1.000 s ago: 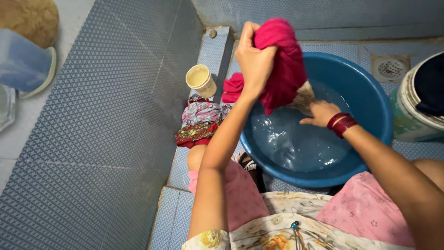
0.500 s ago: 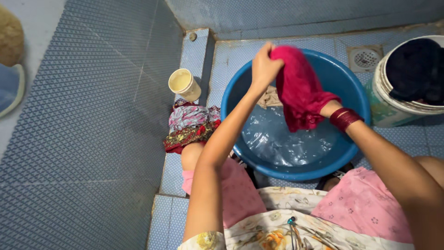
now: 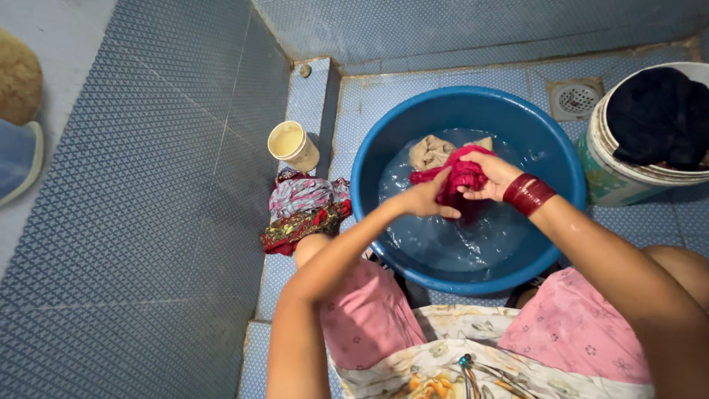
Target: The person washes various pieces of clothing by hand in a blue plastic tub filled with water, scrubbing and wringing out the fabric before placing it into a white bucket.
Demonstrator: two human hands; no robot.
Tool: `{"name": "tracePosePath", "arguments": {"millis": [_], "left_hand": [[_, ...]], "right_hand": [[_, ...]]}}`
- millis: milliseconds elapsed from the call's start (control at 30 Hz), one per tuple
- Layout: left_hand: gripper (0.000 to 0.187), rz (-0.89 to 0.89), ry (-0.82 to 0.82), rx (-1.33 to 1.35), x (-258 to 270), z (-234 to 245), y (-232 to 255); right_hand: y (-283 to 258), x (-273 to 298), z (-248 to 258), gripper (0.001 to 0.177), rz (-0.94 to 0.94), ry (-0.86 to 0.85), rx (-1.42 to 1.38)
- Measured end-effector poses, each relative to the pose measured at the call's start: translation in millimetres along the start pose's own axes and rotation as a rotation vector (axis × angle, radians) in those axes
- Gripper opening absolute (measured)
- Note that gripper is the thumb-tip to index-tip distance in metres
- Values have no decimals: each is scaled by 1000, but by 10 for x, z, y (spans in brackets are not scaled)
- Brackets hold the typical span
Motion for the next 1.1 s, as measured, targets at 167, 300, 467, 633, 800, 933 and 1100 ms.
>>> {"name": "tracePosePath", "arguments": {"millis": [167, 300, 467, 633, 800, 933, 1100], "left_hand": [[103, -117, 405, 43, -244, -238, -169], [56, -10, 496, 91, -342, -69, -254], [50, -35, 709, 131, 84, 501, 131], [32, -145, 739, 320, 259, 813, 551], [25, -293, 607, 611, 131, 828, 628], [24, -355, 507, 710, 93, 825, 609], [37, -57, 464, 135, 176, 856, 550]], "right_hand": [[-301, 434, -214, 36, 106, -111, 165], [-537, 528, -112, 50, 128, -21, 351], [-645, 561, 235, 68, 226, 287, 1235], [-662, 608, 186, 92, 497, 396, 1405], [-355, 440, -98, 74, 642, -9, 1648], [-13, 208, -203, 56, 679, -147, 997], [-264, 253, 10, 43, 662, 155, 879]]}}
Point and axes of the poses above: each hand's wrist, its own x-axis away from the middle knuckle, its own z-axis out of the back of the hand, y = z × x, the point moved 4 cm from there along -x, towards the middle knuckle, and after that the axes turned 3 degrees about z, right-handed, at the moved point
